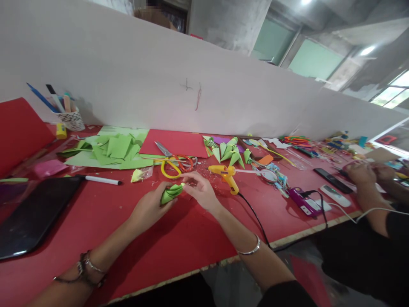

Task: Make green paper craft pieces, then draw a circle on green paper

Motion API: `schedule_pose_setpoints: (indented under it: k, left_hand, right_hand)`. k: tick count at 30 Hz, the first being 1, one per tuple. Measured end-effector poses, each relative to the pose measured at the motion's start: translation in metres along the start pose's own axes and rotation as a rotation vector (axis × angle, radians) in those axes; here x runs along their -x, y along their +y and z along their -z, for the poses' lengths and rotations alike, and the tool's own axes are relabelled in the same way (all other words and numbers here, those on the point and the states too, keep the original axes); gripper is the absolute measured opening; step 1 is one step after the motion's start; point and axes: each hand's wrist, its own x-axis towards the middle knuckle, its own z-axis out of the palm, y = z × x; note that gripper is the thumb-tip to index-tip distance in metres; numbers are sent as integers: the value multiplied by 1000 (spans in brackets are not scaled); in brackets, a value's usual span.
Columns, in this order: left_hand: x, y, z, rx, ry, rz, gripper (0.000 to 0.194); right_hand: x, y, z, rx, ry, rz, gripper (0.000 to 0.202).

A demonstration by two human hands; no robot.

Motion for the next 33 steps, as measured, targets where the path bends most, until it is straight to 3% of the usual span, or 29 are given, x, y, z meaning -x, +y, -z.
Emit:
schedule_pose_setpoints:
  k: [5,11,17,24,33]
  left_hand:
    - [0,0,1,-93,13,47,30]
    - [0,2,2,-285,-36,98,30]
    - [-1,2,3,-173,-5,92,26]
    - [-1,-1,1,8,7,52,26]
    - [0,0,0,-129,36,65,47]
  right_hand:
    - [1,2,-2,12,36,-128,15]
    - [1,5,-2,84,22,-117,14]
    - [1,0,-2,90,4,-86,23]
    - [2,0,-4,132,-55,-27,18]
    - [2,1,-5,112,-38,-92,20]
